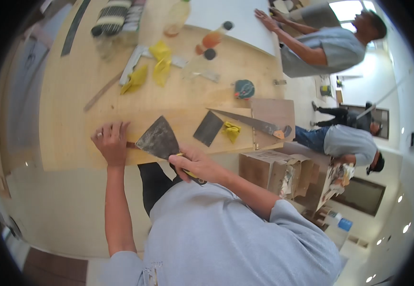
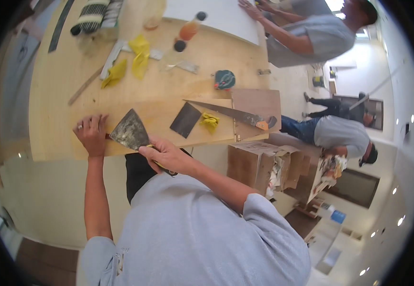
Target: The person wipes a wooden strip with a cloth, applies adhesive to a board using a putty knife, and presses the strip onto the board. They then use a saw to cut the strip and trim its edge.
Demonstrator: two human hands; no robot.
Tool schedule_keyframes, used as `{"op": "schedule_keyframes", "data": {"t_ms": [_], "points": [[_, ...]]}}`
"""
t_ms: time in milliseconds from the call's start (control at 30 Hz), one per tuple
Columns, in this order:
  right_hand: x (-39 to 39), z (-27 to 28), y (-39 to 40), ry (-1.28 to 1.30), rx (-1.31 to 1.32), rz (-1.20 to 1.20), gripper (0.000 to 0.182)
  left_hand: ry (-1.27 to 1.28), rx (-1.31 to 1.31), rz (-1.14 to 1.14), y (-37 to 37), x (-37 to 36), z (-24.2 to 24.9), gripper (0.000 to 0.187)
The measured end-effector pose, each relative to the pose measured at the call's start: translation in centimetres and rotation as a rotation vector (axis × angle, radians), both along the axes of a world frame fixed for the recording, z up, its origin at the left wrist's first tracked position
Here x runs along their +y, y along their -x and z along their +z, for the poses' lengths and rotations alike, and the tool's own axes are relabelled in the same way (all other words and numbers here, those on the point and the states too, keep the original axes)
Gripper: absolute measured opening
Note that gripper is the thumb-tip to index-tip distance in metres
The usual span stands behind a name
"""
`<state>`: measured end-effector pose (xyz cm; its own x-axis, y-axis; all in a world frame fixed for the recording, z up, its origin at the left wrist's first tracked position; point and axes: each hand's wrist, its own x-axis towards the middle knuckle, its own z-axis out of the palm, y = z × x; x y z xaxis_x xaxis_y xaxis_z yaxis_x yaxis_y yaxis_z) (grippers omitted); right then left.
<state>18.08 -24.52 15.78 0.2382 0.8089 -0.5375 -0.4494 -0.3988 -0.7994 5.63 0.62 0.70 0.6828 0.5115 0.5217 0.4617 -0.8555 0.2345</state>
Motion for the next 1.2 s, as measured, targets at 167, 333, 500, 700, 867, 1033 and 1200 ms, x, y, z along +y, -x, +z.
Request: {"op": "schedule_keyframes", "data": {"t_ms": [167, 333, 500, 700, 867, 1033, 1200], "points": [[-3.3, 0.4, -0.2, -0.162, 0.101, -0.137, 0.033, 0.135, -0.011, -0.019, 0.0, 0.7, -1.1, 0.016], [-5.5, 2.0, -1.3, -0.168, 0.214, -0.276, 0.028, 0.249, -0.124, -0.006, -0.9, 1.4, -1.0, 0.020], [-6.6, 0.9, -2.0, -0.140, 0.141, -0.396, 0.021, 0.266, -0.093, 0.029, 0.8, 0.0, -1.1, 0.020], [-7.3, 1.4, -3.1, -0.134, 0.053, -0.407, 0.030, 0.298, -0.020, 0.159, 0.7, -1.9, 2.3, 0.020], [-7.0, 1.8, -4.7, 0.048, -0.288, -0.099, 0.040, 1.046, -0.175, -0.190, -1.6, -8.6, 13.0, 0.022], [-6.3, 0.6, -5.0, 0.041, -0.288, 0.088, 0.029, 1.141, 0.053, -0.264, -2.6, -14.8, 16.7, 0.023], [-6.4, 1.7, -5.5, -0.088, -0.362, 0.051, 0.039, 1.198, -0.029, -0.116, -0.6, -15.7, 15.9, 0.019]]}}
